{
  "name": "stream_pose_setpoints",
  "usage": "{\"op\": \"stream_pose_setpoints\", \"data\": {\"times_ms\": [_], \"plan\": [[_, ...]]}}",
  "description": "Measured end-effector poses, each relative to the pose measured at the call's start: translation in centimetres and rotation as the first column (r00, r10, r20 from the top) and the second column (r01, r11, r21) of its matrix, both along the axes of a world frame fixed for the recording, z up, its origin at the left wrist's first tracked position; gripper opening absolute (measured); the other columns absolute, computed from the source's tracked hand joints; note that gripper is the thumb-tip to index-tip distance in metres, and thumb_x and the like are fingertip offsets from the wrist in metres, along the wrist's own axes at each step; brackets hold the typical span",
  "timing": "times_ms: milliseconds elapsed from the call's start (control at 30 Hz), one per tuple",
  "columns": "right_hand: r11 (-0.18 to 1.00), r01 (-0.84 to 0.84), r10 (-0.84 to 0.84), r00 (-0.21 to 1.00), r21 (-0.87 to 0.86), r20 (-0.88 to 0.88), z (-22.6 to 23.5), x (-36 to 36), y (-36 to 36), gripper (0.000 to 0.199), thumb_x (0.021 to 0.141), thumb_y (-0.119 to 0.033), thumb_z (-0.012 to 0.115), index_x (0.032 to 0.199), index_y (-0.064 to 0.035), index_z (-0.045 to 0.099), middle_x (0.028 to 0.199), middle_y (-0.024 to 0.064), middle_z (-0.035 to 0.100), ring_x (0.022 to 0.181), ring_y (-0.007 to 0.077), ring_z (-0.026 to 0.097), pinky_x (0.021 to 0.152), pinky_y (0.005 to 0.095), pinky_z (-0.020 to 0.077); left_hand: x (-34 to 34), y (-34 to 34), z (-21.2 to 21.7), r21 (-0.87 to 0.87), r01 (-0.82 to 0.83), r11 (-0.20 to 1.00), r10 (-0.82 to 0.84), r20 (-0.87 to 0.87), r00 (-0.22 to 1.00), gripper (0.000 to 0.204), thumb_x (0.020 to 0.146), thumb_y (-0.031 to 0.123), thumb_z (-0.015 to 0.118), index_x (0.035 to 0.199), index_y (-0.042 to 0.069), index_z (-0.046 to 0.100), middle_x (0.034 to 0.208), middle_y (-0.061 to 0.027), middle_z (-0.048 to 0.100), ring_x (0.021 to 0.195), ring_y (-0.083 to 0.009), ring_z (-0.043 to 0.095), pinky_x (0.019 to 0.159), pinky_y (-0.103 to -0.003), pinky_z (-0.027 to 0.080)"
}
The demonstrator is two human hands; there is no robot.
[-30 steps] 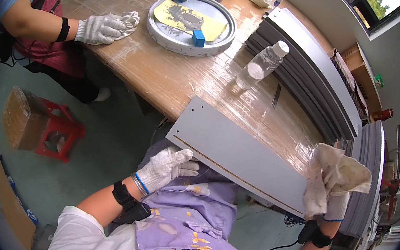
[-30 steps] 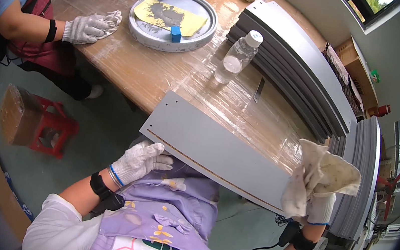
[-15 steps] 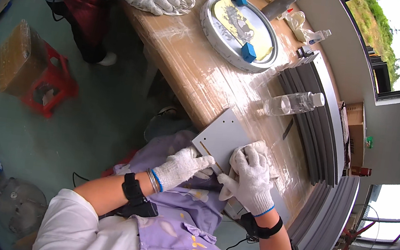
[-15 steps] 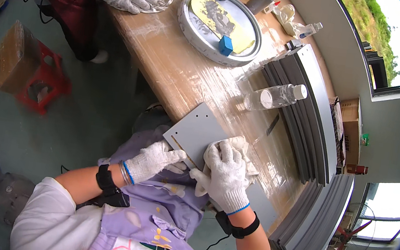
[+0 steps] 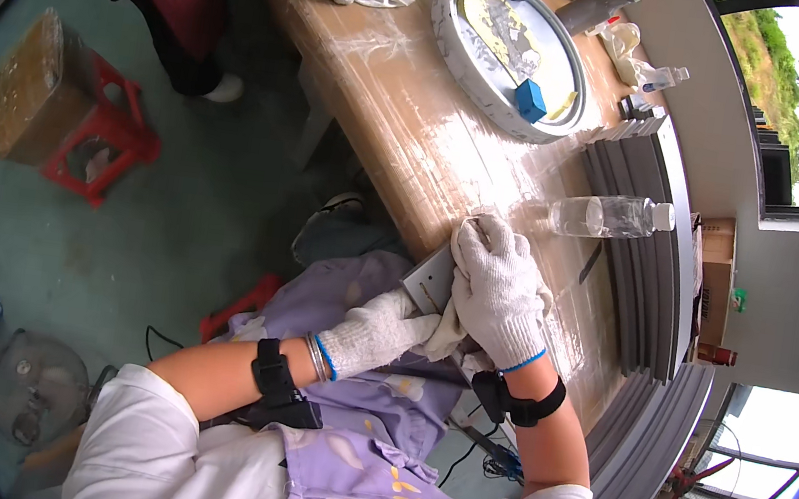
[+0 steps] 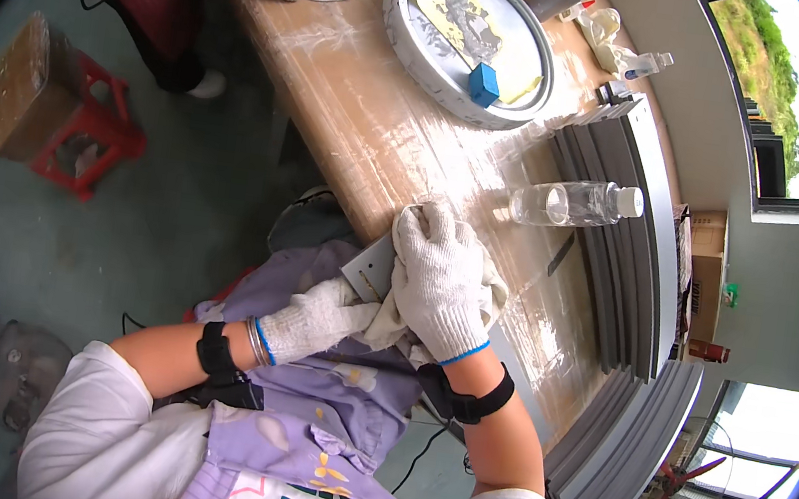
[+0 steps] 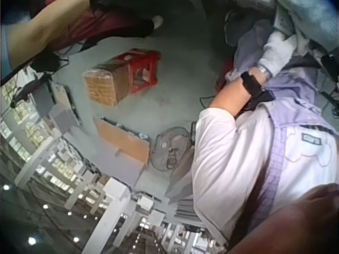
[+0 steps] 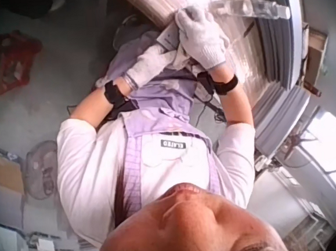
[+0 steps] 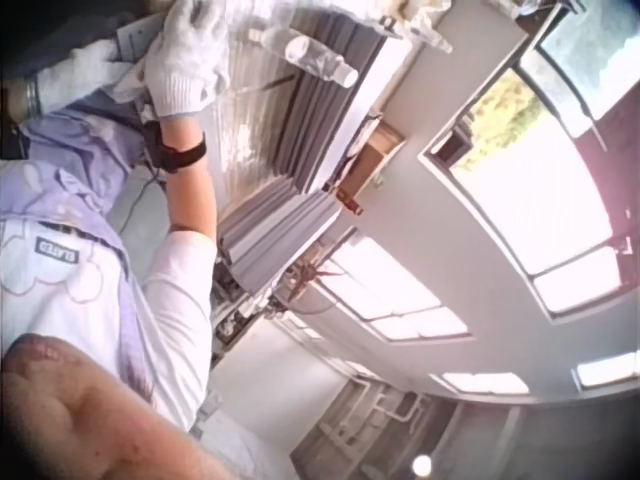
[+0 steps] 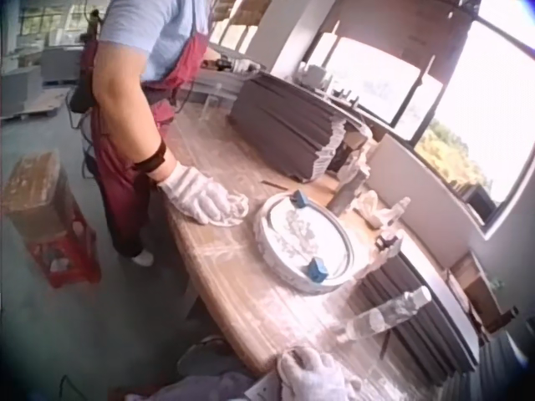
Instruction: The person cleans a grey rectangular panel with a cloth, then uses a small metal tool to scrape the surface and edges. They proceed to sand the panel's edges and corners with a blue block, wiping the surface with a cloth between steps. The person flips the panel to work on the other side, repeating the scraping and sanding process before placing the finished panel on a stack.
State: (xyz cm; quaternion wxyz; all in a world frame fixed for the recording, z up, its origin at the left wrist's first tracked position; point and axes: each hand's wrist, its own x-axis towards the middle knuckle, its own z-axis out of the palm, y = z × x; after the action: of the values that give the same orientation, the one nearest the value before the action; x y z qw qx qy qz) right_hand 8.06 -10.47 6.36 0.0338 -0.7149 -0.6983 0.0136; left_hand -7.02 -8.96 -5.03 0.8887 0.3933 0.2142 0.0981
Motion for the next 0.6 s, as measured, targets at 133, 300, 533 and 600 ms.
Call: {"op": "stream_pose_setpoints", "data": {"times_ms": [133,300,533,600], "plan": [[0.993,-0.089,0.087,0.996,-0.077,-0.034,-0.5,-0.4,-0.9,0.051,0.069,-0.004,0.063,0.120,-0.0094,0.065,0.114,0.0153,0.059,0.098,0.0371,0.057,0.088,0.0462,0.0480,-0.2,0.8,1.1,0.076,0.071,0.995,-0.064,-0.092,0.994,0.040,0.095,0.021,0.065,0.129,0.001,0.057,0.117,-0.0125,0.068,0.103,-0.0160,0.065,0.090,-0.030,0.051],[0.968,-0.196,0.172,0.973,-0.157,-0.155,0.4,-1.2,-1.1,0.064,0.058,-0.012,0.076,0.121,-0.0110,0.065,0.111,0.0123,0.059,0.099,0.0349,0.059,0.086,0.0439,0.0473,-0.5,1.6,2.5,0.478,0.174,0.861,-0.088,-0.198,0.976,0.036,0.095,0.020,0.063,0.126,0.003,0.059,0.112,-0.0112,0.066,0.103,-0.0232,0.066,0.089,-0.034,0.052],[0.938,-0.281,0.236,0.946,-0.203,-0.220,0.5,-2.4,-1.1,0.060,0.055,-0.014,0.080,0.114,-0.0110,0.070,0.112,0.0115,0.060,0.101,0.0332,0.060,0.088,0.0413,0.0478,-0.2,0.3,-1.4,0.907,0.052,0.418,0.011,-0.062,0.998,0.034,0.092,0.018,0.062,0.123,0.004,0.061,0.120,-0.0132,0.063,0.111,-0.0285,0.063,0.093,-0.038,0.052],[0.949,-0.270,0.206,0.921,-0.162,-0.330,0.6,-2.1,-1.4,0.051,0.062,-0.008,0.077,0.112,-0.0093,0.071,0.112,0.0108,0.061,0.101,0.0309,0.061,0.087,0.0391,0.0490,-0.1,0.8,0.3,0.811,0.090,0.578,-0.001,-0.109,0.994,0.035,0.093,0.015,0.061,0.126,0.003,0.059,0.121,-0.0130,0.063,0.110,-0.0281,0.064,0.092,-0.039,0.053]]}}
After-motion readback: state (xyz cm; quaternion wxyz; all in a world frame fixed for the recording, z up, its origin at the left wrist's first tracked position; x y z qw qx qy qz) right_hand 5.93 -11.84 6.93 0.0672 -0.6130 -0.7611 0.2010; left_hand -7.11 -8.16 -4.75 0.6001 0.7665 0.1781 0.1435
